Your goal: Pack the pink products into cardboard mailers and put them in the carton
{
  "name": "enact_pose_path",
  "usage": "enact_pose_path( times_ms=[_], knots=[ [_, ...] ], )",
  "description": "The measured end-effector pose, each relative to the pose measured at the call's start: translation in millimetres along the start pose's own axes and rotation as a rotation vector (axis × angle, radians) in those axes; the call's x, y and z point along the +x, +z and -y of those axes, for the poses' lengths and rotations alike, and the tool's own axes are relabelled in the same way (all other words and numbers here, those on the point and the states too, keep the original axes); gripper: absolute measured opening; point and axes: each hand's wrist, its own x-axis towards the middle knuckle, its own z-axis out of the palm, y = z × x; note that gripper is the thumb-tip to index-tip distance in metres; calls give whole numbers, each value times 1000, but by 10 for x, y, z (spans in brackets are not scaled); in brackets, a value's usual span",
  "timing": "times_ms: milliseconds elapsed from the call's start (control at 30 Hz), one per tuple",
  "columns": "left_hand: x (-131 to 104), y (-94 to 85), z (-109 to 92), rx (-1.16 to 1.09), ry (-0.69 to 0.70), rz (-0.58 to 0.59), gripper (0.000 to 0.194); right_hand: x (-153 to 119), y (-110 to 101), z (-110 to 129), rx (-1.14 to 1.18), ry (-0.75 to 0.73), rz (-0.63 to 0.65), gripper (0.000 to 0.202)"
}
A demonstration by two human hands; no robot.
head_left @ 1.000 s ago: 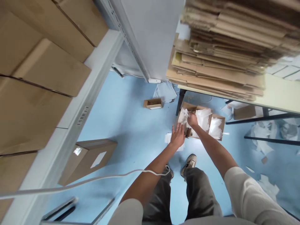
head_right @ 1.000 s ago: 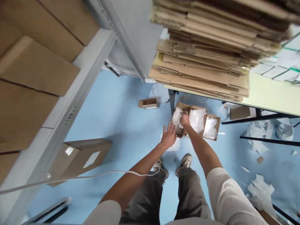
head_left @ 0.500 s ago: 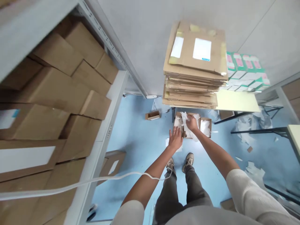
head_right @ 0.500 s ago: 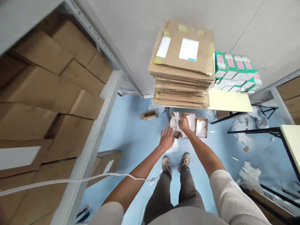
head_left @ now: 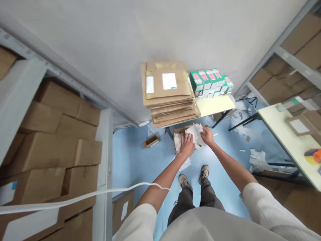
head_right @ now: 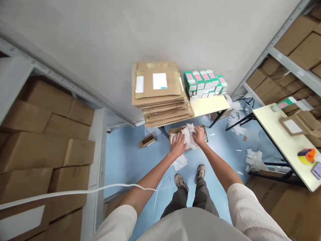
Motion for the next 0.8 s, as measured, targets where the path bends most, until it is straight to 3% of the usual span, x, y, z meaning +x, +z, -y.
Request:
enact_pose_path(
  times_ms=[167, 333, 633, 800],
  knots=[
    [487, -348, -821, -4, 154, -60, 65, -141, -931, -380, -24, 69, -136, 36],
    [1031, -546, -1921, -6, 354, -100, 71, -306, -1923, -953, -6, 116, -285, 35],
    [1948, -314, -4140, -110, 549, -29, 72, -649, -3757, -2363, -15, 239, -462, 35],
    [2311, -237, -5171, -101, 694, -6, 71, -846, -4552, -3014, -69, 342, -570, 37]
  ],
)
